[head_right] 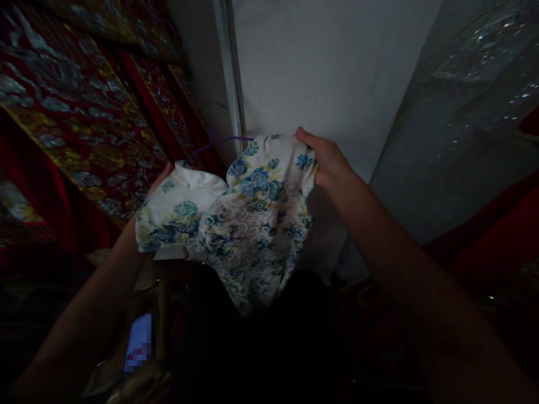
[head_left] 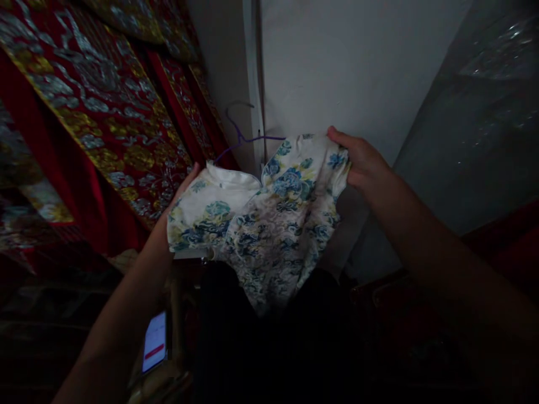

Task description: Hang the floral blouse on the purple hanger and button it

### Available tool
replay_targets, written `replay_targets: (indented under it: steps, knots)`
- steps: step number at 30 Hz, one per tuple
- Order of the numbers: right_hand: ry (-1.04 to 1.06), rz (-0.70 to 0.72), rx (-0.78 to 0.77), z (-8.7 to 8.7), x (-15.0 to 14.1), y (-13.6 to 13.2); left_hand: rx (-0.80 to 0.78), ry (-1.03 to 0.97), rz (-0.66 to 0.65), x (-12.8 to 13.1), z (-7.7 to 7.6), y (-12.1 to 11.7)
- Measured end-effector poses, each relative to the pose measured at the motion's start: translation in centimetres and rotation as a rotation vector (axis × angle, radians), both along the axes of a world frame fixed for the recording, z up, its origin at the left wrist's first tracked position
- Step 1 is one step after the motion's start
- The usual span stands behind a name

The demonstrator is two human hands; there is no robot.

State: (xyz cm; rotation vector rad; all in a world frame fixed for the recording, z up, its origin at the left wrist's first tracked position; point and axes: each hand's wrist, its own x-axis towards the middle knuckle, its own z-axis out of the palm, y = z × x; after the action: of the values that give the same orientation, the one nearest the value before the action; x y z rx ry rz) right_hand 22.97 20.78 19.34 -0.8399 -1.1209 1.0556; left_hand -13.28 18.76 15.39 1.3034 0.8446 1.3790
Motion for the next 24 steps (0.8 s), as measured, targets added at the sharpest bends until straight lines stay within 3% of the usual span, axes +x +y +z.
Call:
replay_targets:
  steps: [3, 6, 9, 11, 12, 13, 16, 18, 21, 24]
  knots:
    - [0.086, 0.031, 0.084, 1.4, -3.1, -0.2, -0.077, -0.006, -0.138, -1.6, 1.6, -1.8]
    - [0.025, 0.011, 0.179, 1.6, -6.1, -1.6, 0.025, 0.029, -0.134, -3.1, 2.5, -4.0]
    - [-0.136, -0.134, 0.311, 0.9, -7.5, -5.9, 0.146, 0.269, -0.095, -4.2, 2.2, -5.7]
    - [-0.268, -0.226, 0.419, 0.3, -7.5, -10.2, 0.230, 0.473, -0.037, -4.1, 1.4, -6.5]
    - [-0.371, -0.203, 0.476, 0.0, -7.4, -12.5, 0.289, 0.546, 0.020, -3.8, 0.8, -6.8]
    - [-0.472, -0.136, 0.552, -0.2, -7.2, -14.7, 0.354, 0.588, 0.097, -3.3, 0.2, -7.0]
    - [-0.804, 0.439, 0.784, -0.7, -6.8, -19.9, 0.510, 0.595, 0.289, -1.2, -1.1, -7.3]
    - [-0.892, 0.579, 0.920, -1.4, -6.9, -21.1, 0.565, 0.568, 0.282, 0.5, -1.5, -7.3]
    - [-0.943, 0.343, 1.042, -3.2, -7.2, -19.3, 0.616, 0.540, 0.164, 3.2, -1.7, -7.4]
    - [-1.062, 0.018, 1.049, -6.3, -7.1, -14.6, 0.623, 0.398, 0.054, 5.9, -2.2, -7.9]
